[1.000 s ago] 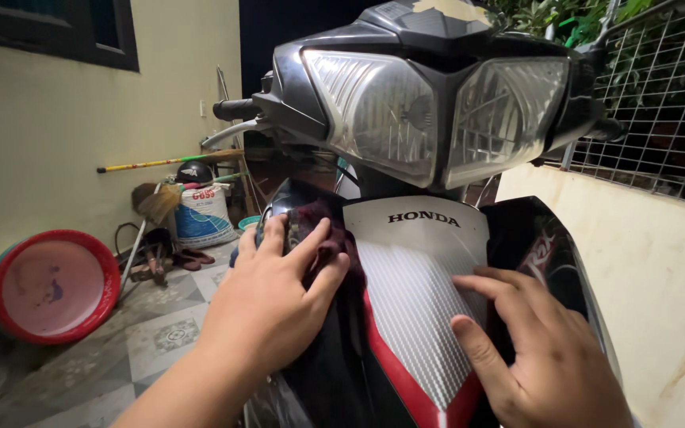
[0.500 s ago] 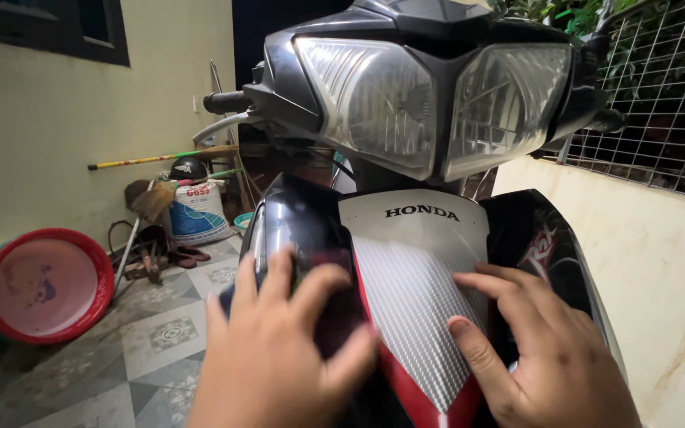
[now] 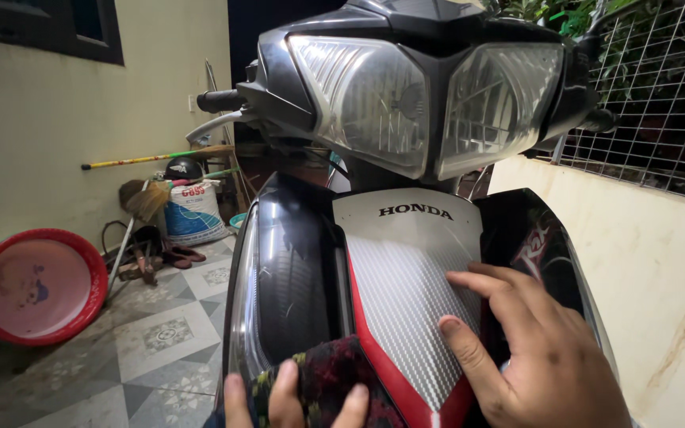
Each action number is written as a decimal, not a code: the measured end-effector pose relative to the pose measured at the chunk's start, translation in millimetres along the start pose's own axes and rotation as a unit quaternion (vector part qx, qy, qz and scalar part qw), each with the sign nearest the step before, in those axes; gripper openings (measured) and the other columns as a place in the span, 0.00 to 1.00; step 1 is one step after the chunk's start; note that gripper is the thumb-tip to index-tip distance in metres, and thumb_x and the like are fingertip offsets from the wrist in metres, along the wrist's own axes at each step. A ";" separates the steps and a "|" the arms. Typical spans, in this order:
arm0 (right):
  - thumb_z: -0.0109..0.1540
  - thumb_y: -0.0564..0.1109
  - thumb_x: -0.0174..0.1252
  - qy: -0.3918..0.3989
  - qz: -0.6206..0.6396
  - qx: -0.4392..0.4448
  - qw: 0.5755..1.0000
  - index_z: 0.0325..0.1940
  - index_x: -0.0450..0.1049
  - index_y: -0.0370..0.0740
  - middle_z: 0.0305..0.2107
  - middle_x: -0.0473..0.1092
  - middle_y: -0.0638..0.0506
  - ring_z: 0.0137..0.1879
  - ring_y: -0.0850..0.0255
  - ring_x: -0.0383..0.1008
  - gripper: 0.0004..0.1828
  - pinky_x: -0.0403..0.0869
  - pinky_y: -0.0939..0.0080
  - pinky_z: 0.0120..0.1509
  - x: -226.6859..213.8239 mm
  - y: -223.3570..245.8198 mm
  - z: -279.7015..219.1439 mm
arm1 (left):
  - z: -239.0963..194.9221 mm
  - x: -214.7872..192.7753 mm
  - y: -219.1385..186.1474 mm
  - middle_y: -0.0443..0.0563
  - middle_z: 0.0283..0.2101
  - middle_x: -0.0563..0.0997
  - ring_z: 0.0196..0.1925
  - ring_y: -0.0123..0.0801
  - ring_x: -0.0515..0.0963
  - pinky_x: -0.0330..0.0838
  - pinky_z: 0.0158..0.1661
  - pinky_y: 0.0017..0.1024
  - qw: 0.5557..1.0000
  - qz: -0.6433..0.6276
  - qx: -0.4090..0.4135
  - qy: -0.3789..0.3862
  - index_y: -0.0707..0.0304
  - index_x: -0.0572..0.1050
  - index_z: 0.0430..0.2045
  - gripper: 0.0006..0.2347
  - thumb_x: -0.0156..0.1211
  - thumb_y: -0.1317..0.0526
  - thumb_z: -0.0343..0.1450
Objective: The person wipes the front fairing of a Honda motorcycle with a patterned cloth. They briefly unfold the cloth to show its pattern before continuing to wipe the vehicle's surface.
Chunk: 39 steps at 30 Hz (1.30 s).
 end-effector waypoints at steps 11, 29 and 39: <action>0.68 0.74 0.61 -0.004 -0.001 -0.015 1.000 0.74 0.85 0.70 0.71 0.82 0.66 0.71 0.57 0.85 0.32 0.79 0.42 0.70 -0.3 -0.2 -0.5 | 179.1 -2.9 27.5 0.53 0.87 0.68 0.90 0.76 0.56 0.64 0.72 0.77 0.920 -0.120 -0.001 0.374 0.21 0.79 0.76 0.30 0.69 0.32 0.74; 0.68 0.72 0.63 -0.024 0.008 -0.027 0.999 0.73 0.86 0.69 0.69 0.83 0.65 0.70 0.58 0.85 0.31 0.78 0.43 0.71 0.2 0.0 -2.4 | 192.6 -5.8 25.7 0.55 0.83 0.72 0.89 0.61 0.59 0.59 0.81 0.59 0.905 -0.154 -0.051 0.393 0.31 0.79 0.73 0.32 0.73 0.33 0.72; 0.67 0.72 0.63 -0.034 -0.002 -0.020 0.999 0.71 0.87 0.70 0.68 0.83 0.65 0.67 0.56 0.86 0.30 0.79 0.43 0.70 0.9 3.8 -3.0 | 48.3 -15.5 15.1 0.28 0.73 0.84 0.81 0.65 0.81 0.75 0.62 0.88 0.996 0.029 0.081 0.036 -0.12 0.82 0.50 0.17 0.62 0.21 0.66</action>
Point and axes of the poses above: each hand's wrist, its own z-axis towards the middle knuckle, its own x-axis out of the palm, y = z × x, the point moved 1 cm from there along z, towards the middle knuckle
